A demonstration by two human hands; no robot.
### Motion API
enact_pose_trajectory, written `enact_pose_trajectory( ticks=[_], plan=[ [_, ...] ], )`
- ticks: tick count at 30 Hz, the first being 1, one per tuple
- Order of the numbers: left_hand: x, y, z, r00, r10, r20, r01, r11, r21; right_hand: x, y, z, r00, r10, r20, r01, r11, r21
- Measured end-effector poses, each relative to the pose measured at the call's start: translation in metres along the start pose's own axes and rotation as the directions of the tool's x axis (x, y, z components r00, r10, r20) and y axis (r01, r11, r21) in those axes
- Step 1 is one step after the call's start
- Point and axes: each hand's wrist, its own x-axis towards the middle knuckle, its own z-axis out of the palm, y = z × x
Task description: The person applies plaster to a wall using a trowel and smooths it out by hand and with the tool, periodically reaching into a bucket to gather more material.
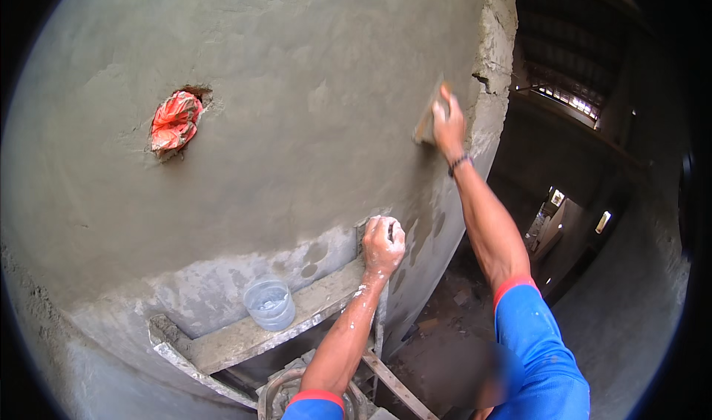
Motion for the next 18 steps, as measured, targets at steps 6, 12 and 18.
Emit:
enact_pose_trajectory(
  ticks=[6, 12, 18],
  plan=[
    [0.0, -0.008, -0.01, 0.998, -0.051, -0.028, 0.052, 0.998, 0.044, -0.094, -0.1, 0.022, 0.902, -0.369, 0.222, 0.356, 0.929, 0.1],
    [-0.001, -0.002, -0.002, 0.997, -0.072, -0.013, 0.072, 0.996, 0.047, 0.01, -0.082, 0.011, 0.942, -0.331, 0.048, 0.332, 0.943, -0.013],
    [-0.005, -0.003, 0.009, 0.999, -0.035, -0.032, 0.037, 0.995, 0.089, -0.064, 0.113, -0.015, 0.948, 0.316, -0.044, -0.317, 0.948, -0.004]
  ],
)
